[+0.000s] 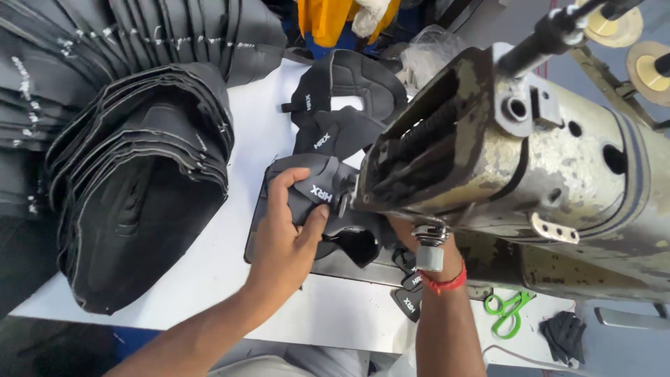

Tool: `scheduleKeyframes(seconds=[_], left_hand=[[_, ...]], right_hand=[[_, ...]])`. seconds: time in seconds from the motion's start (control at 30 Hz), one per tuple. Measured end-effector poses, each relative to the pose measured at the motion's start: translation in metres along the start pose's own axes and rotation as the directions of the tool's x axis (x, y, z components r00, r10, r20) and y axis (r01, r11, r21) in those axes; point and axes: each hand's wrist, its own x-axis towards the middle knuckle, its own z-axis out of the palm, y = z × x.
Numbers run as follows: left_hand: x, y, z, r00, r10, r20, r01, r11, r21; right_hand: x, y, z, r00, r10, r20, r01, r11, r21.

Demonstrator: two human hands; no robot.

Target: The person uses a sewing machine to stitch black knee pads, guiding the fabric under the needle and trimming excess thread with scissors. They repeatedly pick up knee pads from a stack, sew them, and place the finished items aside.

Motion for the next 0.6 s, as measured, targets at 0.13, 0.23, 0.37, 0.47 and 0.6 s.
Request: scheduleKeyframes(seconds=[0.13, 0.23, 0.37, 0.47, 0.6], left_hand=[[-0.013, 0.000, 0.002, 0.996, 0.094, -0.014, -0.094, 0.994, -0.055], [-0.023, -0.009, 0.008, 0.995, 0.105, 0.000, -0.105, 0.993, -0.046], [-0.028, -0.019, 0.015, 0.978, 0.206, -0.042, -0.208, 0.977, -0.039], [-0.031, -0.026, 0.020, 0.965, 0.257, -0.059, -0.259, 0.966, -0.026], [-0.029, -0.026, 0.023, 0.944, 0.323, -0.070, -0.323, 0.946, 0.010]], right_hand=[[0.008, 0.010, -0.001, 0.999, -0.035, -0.042, 0.033, 0.998, -0.055], [-0.001, 0.020, 0.001, 0.998, -0.033, -0.054, 0.028, 0.995, -0.096], [-0.004, 0.035, 0.008, 0.996, -0.052, -0.071, 0.041, 0.988, -0.149], [-0.014, 0.046, 0.019, 0.995, -0.058, -0.081, 0.043, 0.983, -0.180], [-0.034, 0.070, 0.034, 0.992, -0.071, -0.107, 0.043, 0.970, -0.240]])
